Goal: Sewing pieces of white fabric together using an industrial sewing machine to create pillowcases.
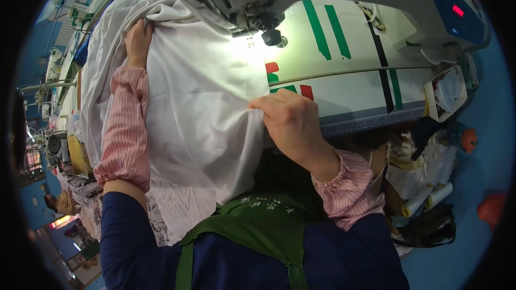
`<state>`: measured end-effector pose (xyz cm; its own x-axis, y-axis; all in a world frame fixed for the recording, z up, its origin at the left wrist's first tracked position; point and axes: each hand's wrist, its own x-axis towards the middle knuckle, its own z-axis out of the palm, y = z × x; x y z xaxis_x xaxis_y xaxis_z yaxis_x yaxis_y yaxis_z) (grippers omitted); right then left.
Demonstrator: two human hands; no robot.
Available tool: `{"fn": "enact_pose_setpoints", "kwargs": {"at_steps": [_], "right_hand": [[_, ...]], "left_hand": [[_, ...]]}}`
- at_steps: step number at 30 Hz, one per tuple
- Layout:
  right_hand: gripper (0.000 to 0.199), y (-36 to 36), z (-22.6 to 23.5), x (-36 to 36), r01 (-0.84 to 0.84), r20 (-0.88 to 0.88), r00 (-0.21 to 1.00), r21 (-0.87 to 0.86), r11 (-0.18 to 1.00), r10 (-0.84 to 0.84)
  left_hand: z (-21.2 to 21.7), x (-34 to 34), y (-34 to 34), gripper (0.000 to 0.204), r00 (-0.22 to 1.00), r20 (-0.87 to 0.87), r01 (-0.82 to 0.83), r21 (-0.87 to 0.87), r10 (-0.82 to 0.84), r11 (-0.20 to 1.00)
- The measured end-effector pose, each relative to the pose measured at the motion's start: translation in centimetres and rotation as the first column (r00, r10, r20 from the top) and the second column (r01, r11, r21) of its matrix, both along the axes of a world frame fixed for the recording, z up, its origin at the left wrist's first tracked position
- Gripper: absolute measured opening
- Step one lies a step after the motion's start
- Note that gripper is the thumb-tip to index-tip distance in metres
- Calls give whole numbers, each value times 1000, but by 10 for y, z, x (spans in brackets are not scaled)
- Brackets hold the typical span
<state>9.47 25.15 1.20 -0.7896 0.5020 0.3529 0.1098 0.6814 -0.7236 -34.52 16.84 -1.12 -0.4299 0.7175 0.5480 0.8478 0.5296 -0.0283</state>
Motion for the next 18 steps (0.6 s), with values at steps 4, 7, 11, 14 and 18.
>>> {"fn": "enact_pose_setpoints", "kwargs": {"at_steps": [4,7,11,14,18], "right_hand": [[24,17,-2,-18,1,-2,1000,-57,998,-1],[23,29,-2,-29,6,17,1000,-70,998,-5],[20,44,-7,-46,-8,18,1000,-31,999,9],[16,50,-12,-57,47,123,992,-67,997,-38],[17,44,-9,-62,172,59,985,-170,970,-164]], "left_hand": [[4,-17,25,24,999,25,-35,-33,36,999],[2,-35,43,26,1000,-6,-18,-21,18,1000],[-2,-63,67,27,999,-47,12,-18,-13,1000],[4,-78,89,27,1000,-18,16,0,-16,1000],[7,-79,105,23,995,-72,66,-32,-68,997]]}}
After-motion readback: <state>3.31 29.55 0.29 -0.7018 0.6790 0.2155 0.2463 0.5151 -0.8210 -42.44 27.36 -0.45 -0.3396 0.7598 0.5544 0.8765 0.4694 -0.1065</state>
